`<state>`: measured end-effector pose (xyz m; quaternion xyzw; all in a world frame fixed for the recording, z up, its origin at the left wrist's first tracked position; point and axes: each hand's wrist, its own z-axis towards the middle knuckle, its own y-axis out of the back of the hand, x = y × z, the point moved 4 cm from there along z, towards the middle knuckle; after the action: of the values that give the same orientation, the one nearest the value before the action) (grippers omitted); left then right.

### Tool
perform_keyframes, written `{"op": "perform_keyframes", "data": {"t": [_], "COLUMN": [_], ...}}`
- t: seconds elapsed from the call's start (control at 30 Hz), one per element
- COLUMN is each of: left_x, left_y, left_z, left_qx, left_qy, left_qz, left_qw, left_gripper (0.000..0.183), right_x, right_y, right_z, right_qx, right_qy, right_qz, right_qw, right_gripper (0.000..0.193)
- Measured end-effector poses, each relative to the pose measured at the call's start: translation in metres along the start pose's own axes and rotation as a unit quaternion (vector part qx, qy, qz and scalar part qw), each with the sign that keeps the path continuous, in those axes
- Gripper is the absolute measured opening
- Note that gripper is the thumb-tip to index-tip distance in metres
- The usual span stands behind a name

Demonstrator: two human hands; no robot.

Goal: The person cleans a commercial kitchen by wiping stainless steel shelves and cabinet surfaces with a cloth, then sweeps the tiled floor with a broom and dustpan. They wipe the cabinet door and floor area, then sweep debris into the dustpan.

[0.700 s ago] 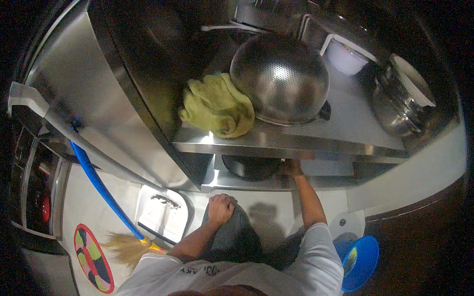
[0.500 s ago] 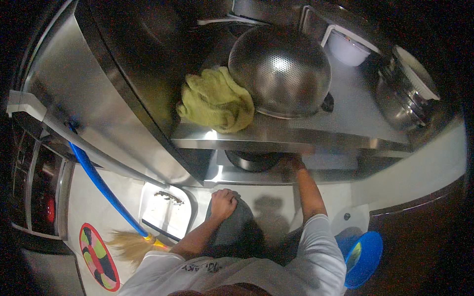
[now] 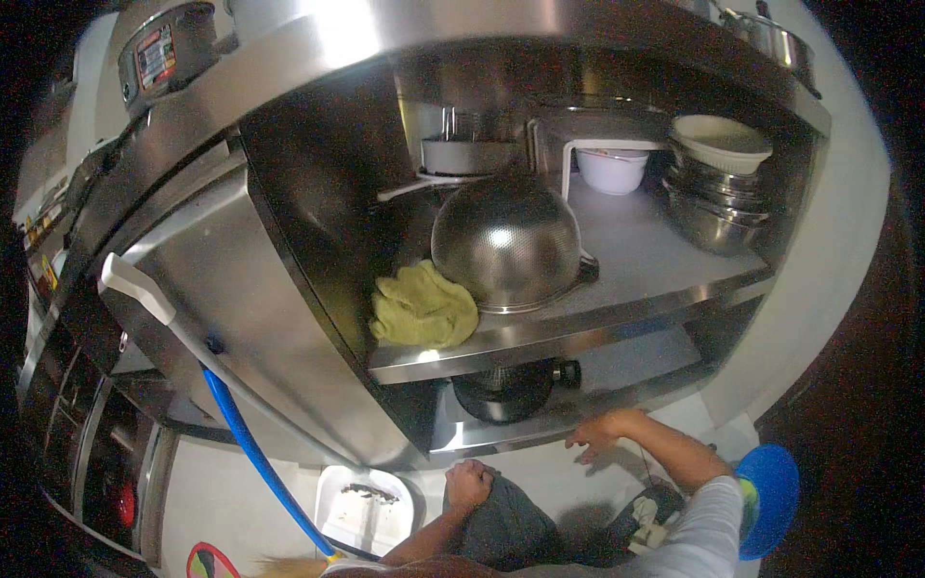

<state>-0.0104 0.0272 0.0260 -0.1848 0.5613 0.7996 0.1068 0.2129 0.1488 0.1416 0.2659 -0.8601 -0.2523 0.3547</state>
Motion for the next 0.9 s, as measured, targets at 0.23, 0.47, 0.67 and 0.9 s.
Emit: {"op": "perform_keyframes", "data": {"t": [0.23, 0.47, 0.67, 0.9], "left_x": [0.0, 0.0, 0.008, 0.001], "left_y": [0.003, 0.0, 0.01, -0.003], "left_z": [-0.009, -0.014, -0.018, -0.01], "left_qx": [-0.023, -0.042, -0.041, -0.041], "left_qy": [-0.014, -0.035, -0.029, -0.028], "left_qz": [0.011, -0.02, -0.002, -0.029], "left_qw": [1.0, 0.998, 0.999, 0.998], "left_gripper": [0.015, 0.013, 0.012, 0.014], "right_x": [0.197, 0.295, 0.353, 0.409], "right_y": [0.121, 0.234, 0.313, 0.364], "right_z": [-0.184, -0.294, -0.302, -0.272], "right_qx": [-0.253, -0.64, -0.734, -0.728], "right_qy": [0.24, 0.19, 0.153, 0.119], "right_qz": [-0.201, -0.344, -0.44, -0.441], "right_qw": [0.915, 0.661, 0.494, 0.51], "right_gripper": [0.037, 0.021, 0.044, 0.05]}}
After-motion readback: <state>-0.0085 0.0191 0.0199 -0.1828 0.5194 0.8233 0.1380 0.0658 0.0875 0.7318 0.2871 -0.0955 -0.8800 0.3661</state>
